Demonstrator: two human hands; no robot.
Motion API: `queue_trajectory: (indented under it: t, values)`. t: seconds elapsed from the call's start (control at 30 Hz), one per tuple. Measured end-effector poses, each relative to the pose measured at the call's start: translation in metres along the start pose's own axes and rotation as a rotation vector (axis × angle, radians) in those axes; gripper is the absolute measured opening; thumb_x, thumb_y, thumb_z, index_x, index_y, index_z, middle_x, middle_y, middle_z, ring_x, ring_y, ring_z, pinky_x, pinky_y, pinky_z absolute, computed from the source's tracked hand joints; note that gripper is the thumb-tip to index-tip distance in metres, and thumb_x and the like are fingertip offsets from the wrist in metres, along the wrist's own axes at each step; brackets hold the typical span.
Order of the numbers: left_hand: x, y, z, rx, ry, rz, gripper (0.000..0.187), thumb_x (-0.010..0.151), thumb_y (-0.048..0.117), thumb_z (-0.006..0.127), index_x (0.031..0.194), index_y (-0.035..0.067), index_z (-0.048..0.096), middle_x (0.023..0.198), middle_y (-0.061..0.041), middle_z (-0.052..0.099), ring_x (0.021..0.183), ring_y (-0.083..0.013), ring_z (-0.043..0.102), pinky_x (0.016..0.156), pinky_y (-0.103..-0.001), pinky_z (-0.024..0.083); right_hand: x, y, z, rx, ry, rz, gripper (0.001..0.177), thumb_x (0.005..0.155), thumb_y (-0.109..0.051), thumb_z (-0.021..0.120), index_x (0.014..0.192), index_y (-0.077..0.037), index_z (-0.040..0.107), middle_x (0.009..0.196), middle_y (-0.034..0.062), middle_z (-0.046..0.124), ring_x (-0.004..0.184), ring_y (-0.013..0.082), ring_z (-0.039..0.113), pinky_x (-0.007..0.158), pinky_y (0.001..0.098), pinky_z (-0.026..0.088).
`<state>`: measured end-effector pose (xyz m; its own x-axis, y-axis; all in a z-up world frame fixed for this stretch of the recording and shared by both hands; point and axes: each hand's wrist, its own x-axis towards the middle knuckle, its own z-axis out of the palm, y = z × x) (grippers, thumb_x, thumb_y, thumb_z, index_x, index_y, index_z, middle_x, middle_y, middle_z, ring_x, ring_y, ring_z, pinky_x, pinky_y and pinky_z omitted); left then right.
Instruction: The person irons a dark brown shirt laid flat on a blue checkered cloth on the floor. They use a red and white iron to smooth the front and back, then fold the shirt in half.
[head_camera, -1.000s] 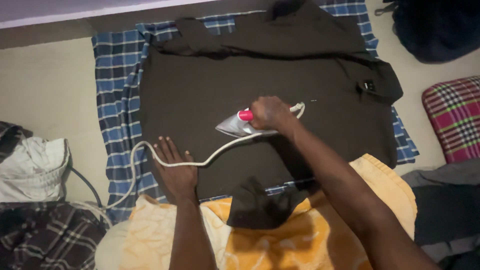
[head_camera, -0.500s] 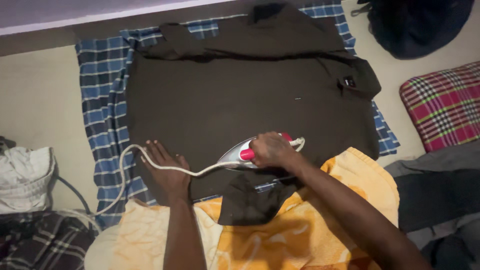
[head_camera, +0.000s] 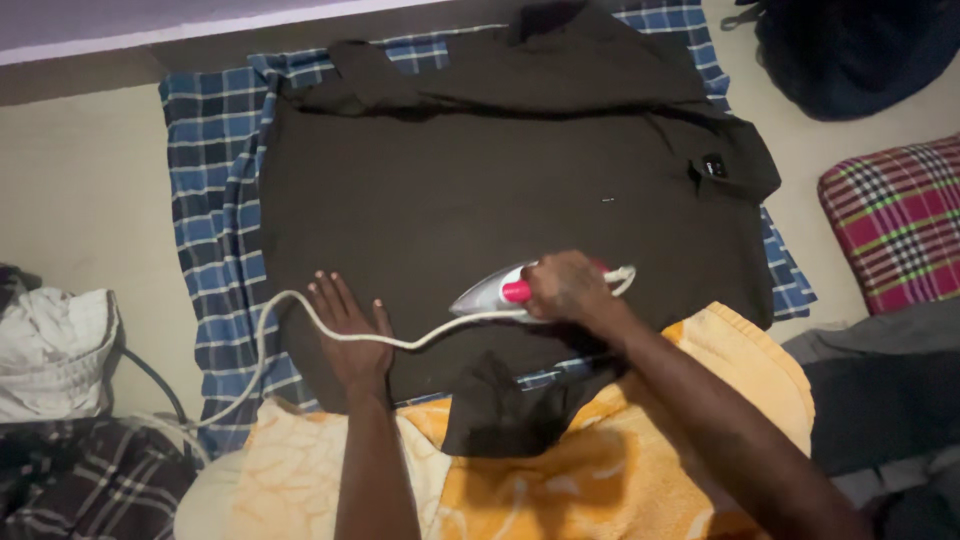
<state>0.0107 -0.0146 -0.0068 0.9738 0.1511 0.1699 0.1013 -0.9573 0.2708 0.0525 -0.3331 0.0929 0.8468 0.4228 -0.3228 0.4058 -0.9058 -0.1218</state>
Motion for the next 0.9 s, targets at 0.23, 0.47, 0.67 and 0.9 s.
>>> queue_trajectory:
  t: [0.23,0.47,0.67,0.9]
  values:
    - [0.001,0.002,-0.004,0.037,-0.017,0.002,0.074,0.102,0.038,0.046,0.160,-0.006,0.030,0.170,-0.024,0.022,0.158,-0.0380,0.017,0.129,-0.050,0.014,0.035,0.037,-0.014,0.003,-0.037,0.108,0.026,0.081,-0.033,0.072,0.085,-0.008,0.079,0.073,0.0148,0.075,0.066,0.0298,0.073,0.068,0.0452,0.061]
    - [0.004,0.002,0.001,0.141,-0.058,-0.019,0.075,0.101,0.040,0.045,0.160,-0.003,0.027,0.171,-0.021,0.016,0.159,-0.0343,0.014,0.130,-0.047,0.011,0.066,0.055,-0.019,0.051,-0.096,0.236,0.024,0.084,-0.031,0.071,0.082,-0.009,0.079,0.063,0.0126,0.071,0.053,0.0237,0.067,0.059,0.0395,0.056]
    - [0.003,0.000,0.004,0.111,-0.097,-0.045,0.077,0.102,0.042,0.040,0.163,-0.002,0.022,0.173,-0.019,0.013,0.160,-0.0316,0.012,0.130,-0.045,0.011,0.087,0.082,-0.012,-0.063,0.022,0.124,0.036,0.089,-0.035,0.069,0.075,-0.003,0.075,0.056,0.0096,0.065,0.045,0.0200,0.062,0.047,0.0352,0.053]
    - [0.004,0.000,0.002,0.136,-0.094,-0.047,0.080,0.101,0.044,0.041,0.161,-0.003,0.018,0.171,-0.018,0.012,0.158,-0.0306,0.012,0.128,-0.045,0.012,0.087,0.084,-0.007,0.061,0.023,0.120,0.034,0.089,-0.034,0.069,0.075,-0.003,0.074,0.052,0.0080,0.062,0.039,0.0182,0.056,0.043,0.0343,0.050]
